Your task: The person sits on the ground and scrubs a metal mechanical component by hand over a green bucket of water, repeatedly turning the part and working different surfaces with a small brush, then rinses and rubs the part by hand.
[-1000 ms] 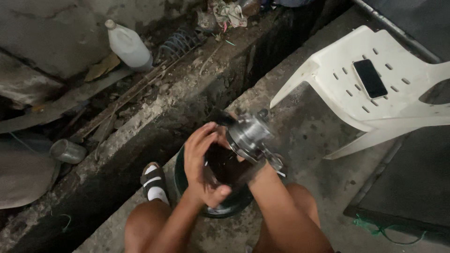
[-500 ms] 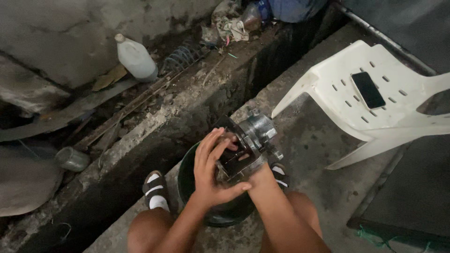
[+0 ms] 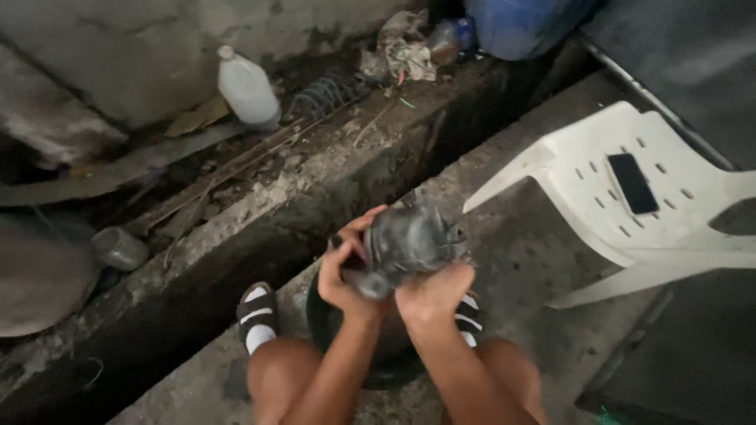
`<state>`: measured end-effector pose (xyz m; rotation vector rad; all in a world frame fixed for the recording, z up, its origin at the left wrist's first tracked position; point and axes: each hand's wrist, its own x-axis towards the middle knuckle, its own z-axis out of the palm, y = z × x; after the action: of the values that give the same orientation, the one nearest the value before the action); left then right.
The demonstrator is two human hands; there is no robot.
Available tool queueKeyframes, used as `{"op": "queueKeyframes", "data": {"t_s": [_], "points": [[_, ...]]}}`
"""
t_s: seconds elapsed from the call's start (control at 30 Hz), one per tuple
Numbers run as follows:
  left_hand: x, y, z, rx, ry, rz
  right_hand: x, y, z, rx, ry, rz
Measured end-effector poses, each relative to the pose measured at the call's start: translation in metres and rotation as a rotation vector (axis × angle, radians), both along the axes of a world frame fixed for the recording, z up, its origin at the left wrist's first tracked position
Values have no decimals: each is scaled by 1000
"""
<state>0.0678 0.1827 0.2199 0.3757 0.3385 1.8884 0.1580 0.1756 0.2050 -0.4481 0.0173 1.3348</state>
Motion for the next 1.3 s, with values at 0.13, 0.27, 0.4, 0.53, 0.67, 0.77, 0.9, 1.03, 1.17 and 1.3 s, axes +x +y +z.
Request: {"op": "queueKeyframes", "data": {"t_s": [0.13, 0.27, 0.4, 0.53, 0.67, 0.77, 0.9, 1.03, 1.17, 1.3], "points": [[-24, 26, -20, 28, -384, -192, -10, 3, 8, 184, -30, 63], [-55, 44, -23, -2, -339, -209, -16, 8, 26, 39, -121, 293], [-74, 43, -15, -90, -214, -260, -18, 6, 49, 146, -489, 461], [-80, 42, -11, 39, -227, -311, -18, 2, 60, 66, -660, 560], [-93, 50, -23, 146, 3, -340, -6, -1, 55, 9, -568, 614], [-96, 54, -41, 305, 172, -337, 7, -2, 45, 566, -976, 639], [-80, 55, -62, 341, 64, -439, 2, 2, 26, -266, -658, 1050], [-75, 67, -51, 502, 265, -453, -12, 1, 14, -227, -380, 921], [-88, 33, -9, 260, 785, -339, -3, -6, 22, -233, -186, 906], [-91, 14, 35, 66, 1027, -237, 7, 1, 40, -117, -213, 844]]}}
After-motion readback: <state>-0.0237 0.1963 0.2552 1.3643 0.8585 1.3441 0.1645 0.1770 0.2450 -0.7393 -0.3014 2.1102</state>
